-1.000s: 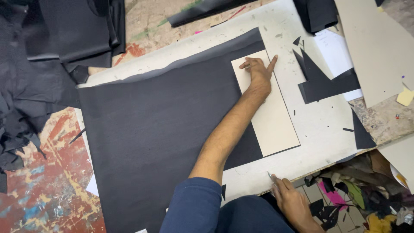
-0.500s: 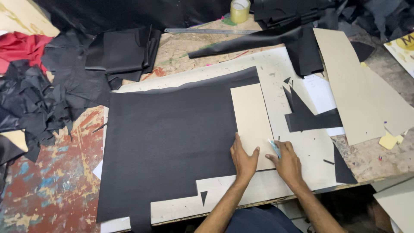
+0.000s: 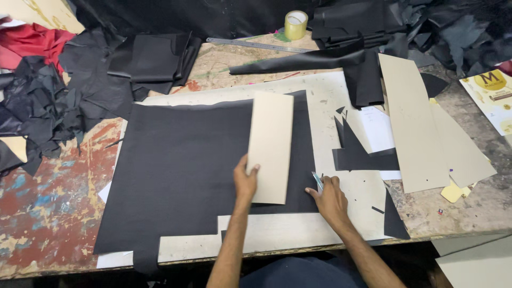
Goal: The person uses a cardboard template and a utility knife to cut shapes from a large sheet of black fabric on a worktable. They position the template, trace and cut along its edges, then remove the cut pieces and reposition the template to cut additional shapes.
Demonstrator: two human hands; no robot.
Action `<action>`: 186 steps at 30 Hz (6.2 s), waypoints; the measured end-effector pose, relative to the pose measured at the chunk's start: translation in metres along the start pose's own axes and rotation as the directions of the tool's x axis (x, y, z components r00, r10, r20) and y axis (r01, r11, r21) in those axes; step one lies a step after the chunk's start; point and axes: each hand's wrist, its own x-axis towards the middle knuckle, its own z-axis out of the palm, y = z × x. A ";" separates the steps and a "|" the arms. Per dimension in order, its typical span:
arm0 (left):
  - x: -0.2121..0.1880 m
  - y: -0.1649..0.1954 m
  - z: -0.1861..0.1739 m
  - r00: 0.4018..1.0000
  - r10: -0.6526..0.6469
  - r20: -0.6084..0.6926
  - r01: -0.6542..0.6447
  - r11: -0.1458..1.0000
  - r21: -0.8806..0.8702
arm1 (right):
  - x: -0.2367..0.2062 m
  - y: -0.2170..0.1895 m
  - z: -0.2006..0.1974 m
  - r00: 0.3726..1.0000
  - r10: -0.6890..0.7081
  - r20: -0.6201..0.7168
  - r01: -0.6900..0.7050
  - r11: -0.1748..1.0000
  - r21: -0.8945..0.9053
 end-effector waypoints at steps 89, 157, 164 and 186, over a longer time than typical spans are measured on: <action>-0.007 -0.011 -0.084 0.976 -0.058 0.210 -0.058 0.859 0.509 | -0.084 -0.057 0.080 0.984 -0.177 0.019 0.171 0.972 0.162; 0.145 0.031 0.017 0.695 -0.397 0.600 -0.572 0.201 0.795 | 0.236 -0.208 0.044 0.596 -0.792 -0.128 0.800 0.600 0.012; 0.148 0.023 0.010 0.708 -0.310 0.634 -0.583 0.250 0.773 | 0.250 -0.234 0.066 0.590 -0.806 0.055 0.807 0.588 -0.044; 0.148 0.038 -0.002 0.667 -0.360 0.652 -0.626 0.204 0.753 | 0.232 -0.094 -0.016 0.691 -0.722 0.033 0.613 0.561 -0.556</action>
